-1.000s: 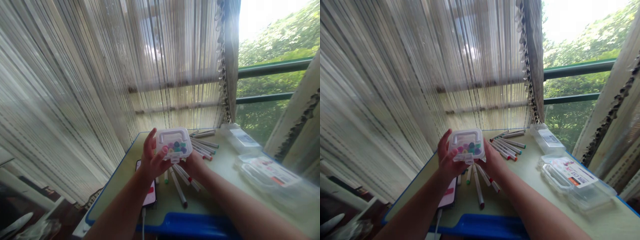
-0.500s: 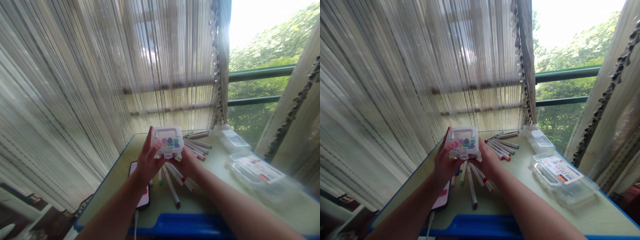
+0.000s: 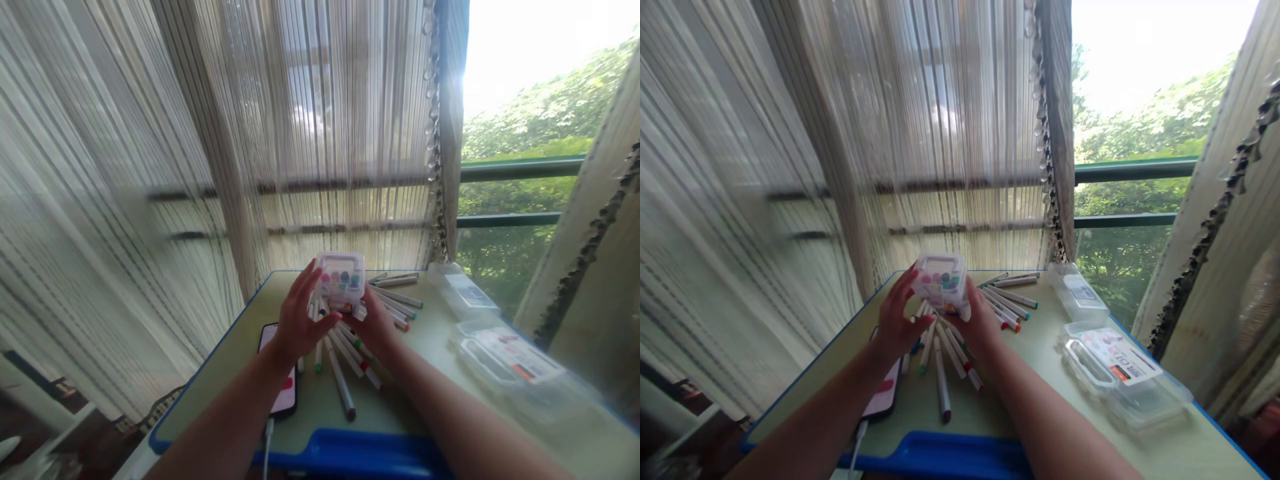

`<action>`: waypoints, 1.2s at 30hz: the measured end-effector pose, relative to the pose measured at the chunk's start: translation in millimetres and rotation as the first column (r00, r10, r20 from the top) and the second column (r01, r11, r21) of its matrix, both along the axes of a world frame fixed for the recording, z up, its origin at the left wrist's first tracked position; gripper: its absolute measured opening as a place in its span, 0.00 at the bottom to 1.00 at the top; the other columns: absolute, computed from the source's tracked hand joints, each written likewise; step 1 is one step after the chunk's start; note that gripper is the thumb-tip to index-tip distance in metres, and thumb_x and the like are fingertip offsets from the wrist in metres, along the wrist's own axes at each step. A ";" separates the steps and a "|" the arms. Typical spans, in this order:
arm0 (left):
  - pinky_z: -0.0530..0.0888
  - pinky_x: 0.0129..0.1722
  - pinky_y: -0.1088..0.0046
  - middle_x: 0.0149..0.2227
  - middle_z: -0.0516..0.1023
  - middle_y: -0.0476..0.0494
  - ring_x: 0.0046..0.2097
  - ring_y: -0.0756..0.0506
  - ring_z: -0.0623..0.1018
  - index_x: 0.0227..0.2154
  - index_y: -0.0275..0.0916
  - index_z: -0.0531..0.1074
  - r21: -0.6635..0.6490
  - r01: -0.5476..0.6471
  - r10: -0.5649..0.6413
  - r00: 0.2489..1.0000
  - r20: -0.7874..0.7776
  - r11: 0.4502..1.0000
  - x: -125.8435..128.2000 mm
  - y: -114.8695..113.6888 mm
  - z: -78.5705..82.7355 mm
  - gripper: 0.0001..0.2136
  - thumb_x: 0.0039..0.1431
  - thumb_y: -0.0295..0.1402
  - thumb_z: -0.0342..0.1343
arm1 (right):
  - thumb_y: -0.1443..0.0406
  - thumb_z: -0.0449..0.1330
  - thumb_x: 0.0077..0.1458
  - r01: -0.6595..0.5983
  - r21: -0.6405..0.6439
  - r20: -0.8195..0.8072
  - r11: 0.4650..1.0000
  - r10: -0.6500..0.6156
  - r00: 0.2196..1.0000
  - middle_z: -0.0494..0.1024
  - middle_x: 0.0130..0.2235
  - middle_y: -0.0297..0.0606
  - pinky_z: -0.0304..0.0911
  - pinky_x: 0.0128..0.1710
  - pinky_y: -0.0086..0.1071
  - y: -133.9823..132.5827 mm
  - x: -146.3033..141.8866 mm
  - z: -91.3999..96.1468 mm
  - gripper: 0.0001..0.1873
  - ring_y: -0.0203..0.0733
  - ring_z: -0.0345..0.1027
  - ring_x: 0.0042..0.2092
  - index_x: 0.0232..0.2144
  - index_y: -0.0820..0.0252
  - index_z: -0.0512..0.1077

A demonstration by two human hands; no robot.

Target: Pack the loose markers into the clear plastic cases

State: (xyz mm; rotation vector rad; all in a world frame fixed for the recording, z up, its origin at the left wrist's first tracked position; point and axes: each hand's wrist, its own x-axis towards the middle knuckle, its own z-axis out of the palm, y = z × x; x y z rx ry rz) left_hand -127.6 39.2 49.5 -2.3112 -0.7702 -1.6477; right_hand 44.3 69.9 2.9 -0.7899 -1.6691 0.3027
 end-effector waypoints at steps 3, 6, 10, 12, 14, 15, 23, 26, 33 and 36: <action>0.71 0.53 0.56 0.62 0.62 0.33 0.62 0.35 0.65 0.62 0.44 0.55 0.045 -0.037 0.037 0.999 0.012 0.998 0.6 -1.5 0.4 0.35 0.52 0.39 0.62 | 0.60 0.66 0.46 0.028 -0.003 0.016 1.000 -0.028 0.999 0.72 0.53 0.51 0.65 0.49 0.52 -0.6 3.1 0.9 0.40 0.58 0.68 0.52 0.60 0.57 0.58; 0.69 0.55 0.53 0.61 0.61 0.31 0.62 0.33 0.64 0.62 0.44 0.54 0.120 -0.122 0.123 0.992 0.006 0.985 0.3 -0.4 2.4 0.41 0.46 0.41 0.66 | 0.58 0.66 0.47 -0.011 -0.013 0.087 1.000 0.012 0.996 0.73 0.52 0.51 0.67 0.46 0.51 -6.1 3.1 3.9 0.41 0.58 0.70 0.49 0.61 0.56 0.57; 0.65 0.57 0.51 0.62 0.60 0.31 0.62 0.33 0.63 0.60 0.44 0.55 0.200 -0.156 0.165 0.986 -0.029 0.967 -4.4 1.1 9.2 0.39 0.46 0.42 0.66 | 0.55 0.67 0.45 -0.049 -0.014 0.155 0.999 0.050 0.987 0.75 0.50 0.49 0.68 0.45 0.48 -11.6 0.7 7.4 0.44 0.57 0.71 0.48 0.62 0.56 0.56; 0.66 0.57 0.52 0.60 0.62 0.33 0.62 0.35 0.65 0.56 0.44 0.59 0.199 -0.146 0.153 0.988 -0.023 0.969 -6.5 0.7 12.3 0.30 0.51 0.41 0.63 | 0.55 0.68 0.45 -0.031 -0.050 0.149 0.998 0.038 0.988 0.76 0.49 0.48 0.68 0.44 0.47 -11.8 0.5 7.8 0.47 0.57 0.71 0.48 0.63 0.55 0.54; 0.68 0.55 0.55 0.58 0.65 0.35 0.59 0.37 0.67 0.51 0.43 0.63 0.192 -0.151 0.153 0.988 0.005 0.970 -7.1 0.3 13.7 0.22 0.55 0.40 0.60 | 0.56 0.68 0.45 -0.013 -0.111 0.137 0.994 0.028 0.990 0.77 0.48 0.45 0.68 0.43 0.47 -11.4 1.4 8.0 0.46 0.56 0.72 0.46 0.63 0.53 0.54; 0.69 0.54 0.55 0.57 0.66 0.36 0.58 0.38 0.68 0.48 0.42 0.64 0.186 -0.159 0.158 0.987 0.020 0.970 -6.8 0.6 13.4 0.20 0.55 0.39 0.60 | 0.56 0.68 0.45 -0.010 -0.137 0.134 0.990 0.029 0.991 0.77 0.48 0.44 0.68 0.44 0.47 -11.3 2.0 8.2 0.45 0.55 0.72 0.46 0.63 0.51 0.55; 0.76 0.39 0.66 0.49 0.72 0.39 0.43 0.43 0.78 0.58 0.45 0.53 -0.214 0.203 -0.123 0.933 0.337 0.956 -0.6 11.1 0.0 0.36 0.49 0.41 0.65 | 0.57 0.69 0.43 -0.112 -0.150 0.092 0.982 0.127 0.988 0.75 0.52 0.42 0.66 0.50 0.47 -13.7 1.9 12.0 0.37 0.54 0.69 0.51 0.56 0.53 0.65; 0.75 0.40 0.68 0.44 0.75 0.42 0.41 0.44 0.77 0.54 0.43 0.60 -0.274 0.317 -0.181 0.887 0.425 0.908 0.9 9.6 -1.1 0.30 0.50 0.41 0.64 | 0.57 0.69 0.43 -0.130 -0.124 0.115 0.984 0.145 0.983 0.75 0.52 0.42 0.66 0.50 0.47 -15.4 1.6 13.5 0.34 0.53 0.70 0.51 0.54 0.52 0.68; 0.74 0.38 0.72 0.41 0.74 0.46 0.39 0.48 0.76 0.51 0.44 0.63 -0.263 0.471 -0.293 0.809 0.510 0.842 2.0 4.1 2.6 0.27 0.48 0.38 0.65 | 0.58 0.68 0.46 -0.111 -0.097 0.181 0.989 0.127 0.975 0.74 0.53 0.44 0.65 0.50 0.45 -17.6 2.7 14.8 0.36 0.54 0.69 0.52 0.57 0.51 0.64; 0.74 0.40 0.71 0.42 0.73 0.45 0.40 0.47 0.76 0.52 0.44 0.62 -0.300 0.490 -0.295 0.807 0.511 0.819 2.3 5.2 2.3 0.28 0.48 0.38 0.66 | 0.59 0.68 0.47 -0.089 -0.053 0.186 0.995 0.097 0.978 0.72 0.55 0.45 0.65 0.51 0.46 -13.8 3.6 11.7 0.41 0.54 0.68 0.53 0.62 0.52 0.59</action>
